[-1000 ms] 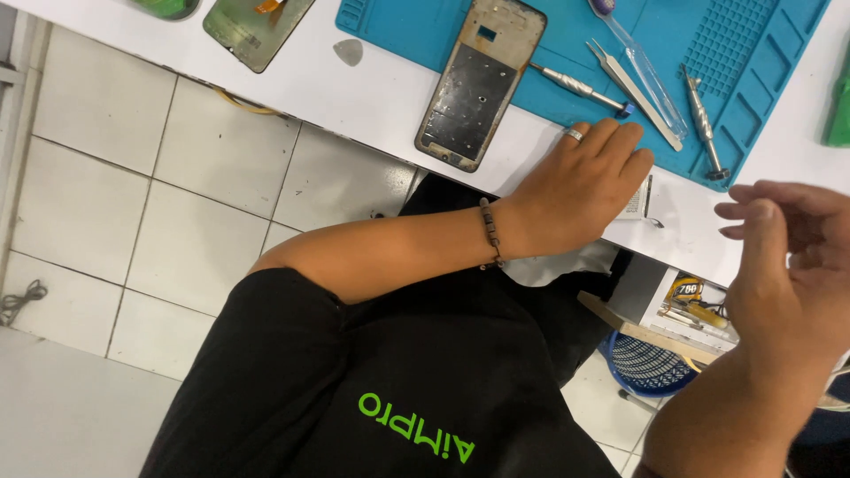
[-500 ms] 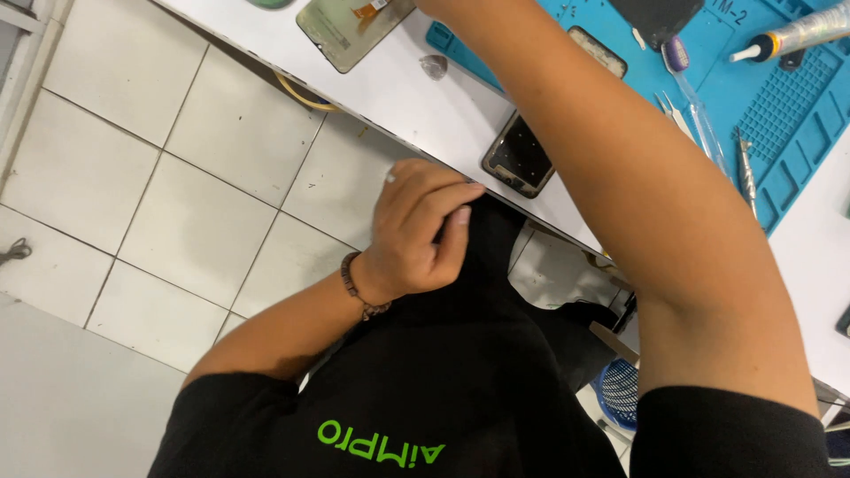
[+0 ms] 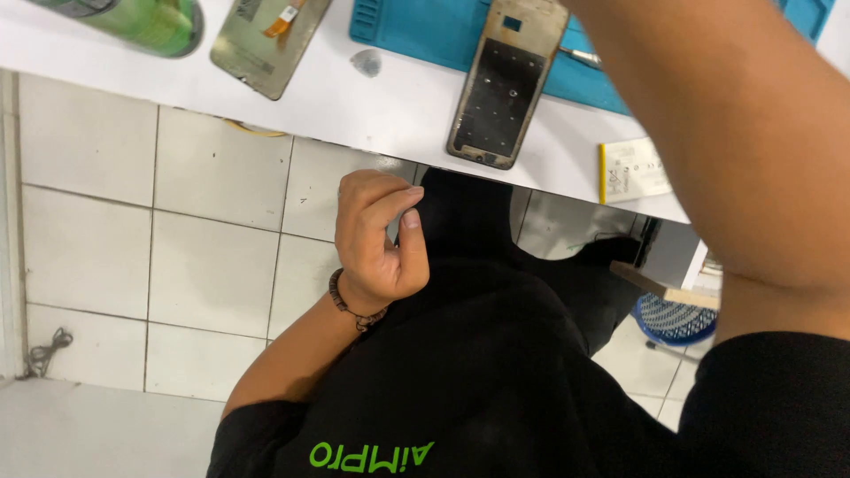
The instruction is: The person uses a green heat gun to apply heat to the edges of a disassembled smartphone. They then peel the protective film off a new battery and insert it into the phone's chassis, connecting the battery ribbon cable to the motherboard.
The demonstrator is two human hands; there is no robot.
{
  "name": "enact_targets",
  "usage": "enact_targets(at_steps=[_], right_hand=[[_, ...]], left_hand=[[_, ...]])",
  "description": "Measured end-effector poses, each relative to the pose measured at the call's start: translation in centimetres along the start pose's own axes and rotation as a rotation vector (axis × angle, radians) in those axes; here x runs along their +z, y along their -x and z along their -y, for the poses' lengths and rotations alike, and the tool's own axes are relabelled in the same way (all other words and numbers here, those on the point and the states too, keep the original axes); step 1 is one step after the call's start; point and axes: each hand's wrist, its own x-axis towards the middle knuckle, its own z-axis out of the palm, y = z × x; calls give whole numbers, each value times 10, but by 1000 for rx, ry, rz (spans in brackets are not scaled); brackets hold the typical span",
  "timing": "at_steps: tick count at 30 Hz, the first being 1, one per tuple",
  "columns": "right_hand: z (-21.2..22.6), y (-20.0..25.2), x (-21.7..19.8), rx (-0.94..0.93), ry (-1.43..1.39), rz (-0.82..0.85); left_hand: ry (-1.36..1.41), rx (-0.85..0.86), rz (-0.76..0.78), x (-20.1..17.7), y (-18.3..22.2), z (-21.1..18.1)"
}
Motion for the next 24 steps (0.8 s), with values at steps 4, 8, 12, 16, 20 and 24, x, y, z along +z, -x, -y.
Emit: enact_targets(at_steps=[4, 8, 12, 16, 20, 24], right_hand=[[39, 80, 34, 162, -131, -22], [79, 143, 58, 80, 57, -134], [54, 208, 60, -12, 379, -314], [24, 233, 64, 25, 536, -344], [-1, 231, 71, -127, 532, -497], [-12, 227, 81, -58, 214, -618]], left_hand=[[88, 39, 84, 17, -1, -8], [192, -20, 341, 50, -7, -29], [360, 53, 582, 109, -19, -61], [463, 76, 781, 179, -9, -92], [432, 64, 902, 247, 10, -108], [409, 67, 889, 295, 33, -108]])
